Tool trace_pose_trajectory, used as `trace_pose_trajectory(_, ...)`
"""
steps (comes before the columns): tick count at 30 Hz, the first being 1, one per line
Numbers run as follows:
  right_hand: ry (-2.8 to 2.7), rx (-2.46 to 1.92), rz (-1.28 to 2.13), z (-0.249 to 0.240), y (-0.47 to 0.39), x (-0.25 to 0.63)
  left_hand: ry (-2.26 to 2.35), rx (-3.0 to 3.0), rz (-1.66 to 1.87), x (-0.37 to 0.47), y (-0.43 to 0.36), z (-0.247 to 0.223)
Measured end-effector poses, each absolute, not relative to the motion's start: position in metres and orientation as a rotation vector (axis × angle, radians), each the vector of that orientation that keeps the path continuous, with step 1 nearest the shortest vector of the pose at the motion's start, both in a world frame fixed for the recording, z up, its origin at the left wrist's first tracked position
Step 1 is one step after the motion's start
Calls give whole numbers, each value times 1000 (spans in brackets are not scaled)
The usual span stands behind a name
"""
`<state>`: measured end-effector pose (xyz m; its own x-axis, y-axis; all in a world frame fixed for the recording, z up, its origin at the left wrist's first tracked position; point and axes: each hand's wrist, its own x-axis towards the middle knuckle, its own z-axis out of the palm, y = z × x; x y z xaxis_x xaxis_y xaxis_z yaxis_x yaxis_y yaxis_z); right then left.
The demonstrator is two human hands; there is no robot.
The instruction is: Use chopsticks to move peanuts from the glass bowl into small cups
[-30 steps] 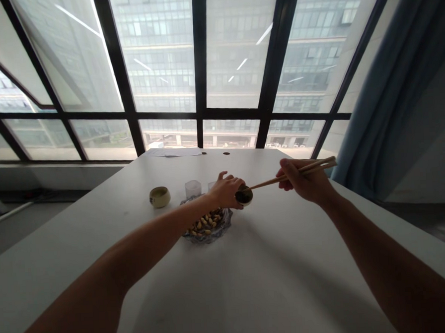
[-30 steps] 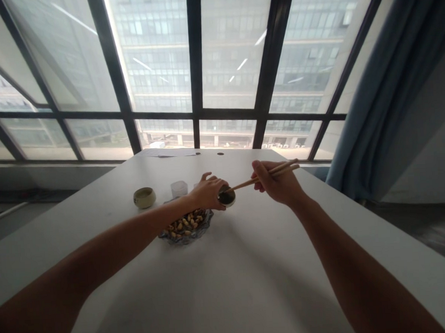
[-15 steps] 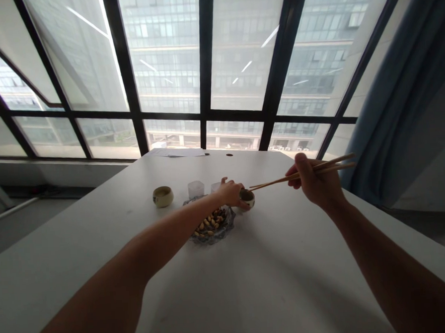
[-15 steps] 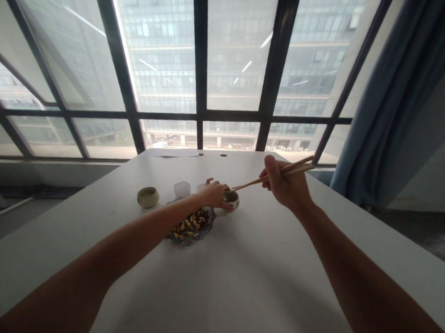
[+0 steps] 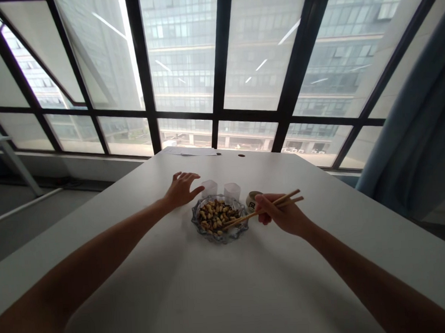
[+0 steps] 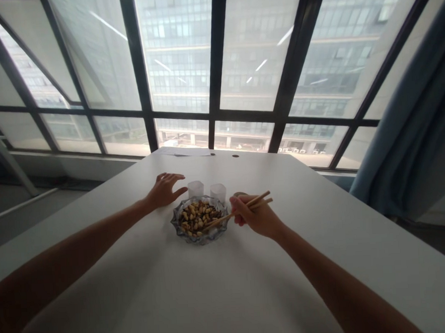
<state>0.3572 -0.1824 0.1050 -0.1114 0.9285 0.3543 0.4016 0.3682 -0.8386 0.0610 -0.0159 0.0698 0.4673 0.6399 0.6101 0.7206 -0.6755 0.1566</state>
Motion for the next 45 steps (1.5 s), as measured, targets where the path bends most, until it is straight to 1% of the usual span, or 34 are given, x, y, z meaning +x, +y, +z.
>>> trace_pose_trajectory(3,-1761,-1145,602,89,-180,350,-1285,-2500,-1065,39,-18,53)
trace_pose_trajectory(6,-1664,-1128,473,81,-180,348,-1368,-2454,-1124,28,-18,41)
trace_pose_trajectory(10,-1524,-1106,449,78,-179,347,-1427,-2436,-1189,21,-14,29)
trace_pose_trajectory(15,-1550,-1133,449,78,-178,348,-1502,-2407,-1246,17,-6,18)
trace_pose_trajectory(19,-1499,-1122,423,82,-182,351,-1505,-2398,-1280,17,-7,16)
trace_pose_trajectory(23,-1611,-1158,442,84,-185,350,-1498,-2419,-1295,18,-10,18)
trace_pose_trajectory(26,-1700,-1155,374,83,-185,347,-1459,-2443,-1294,18,-12,18)
trace_pose_trajectory(30,-1659,-1111,272,82,-185,346,-1407,-2452,-1311,18,-11,16)
trace_pose_trajectory(35,-1638,-1058,340,82,-185,344,-1368,-2441,-1325,18,-7,14)
trace_pose_trajectory(41,-1743,-1026,377,74,-185,340,-1354,-2439,-1325,17,-6,13)
trace_pose_trajectory(45,-1847,-1043,246,68,-183,341,-1356,-2445,-1314,17,-7,14)
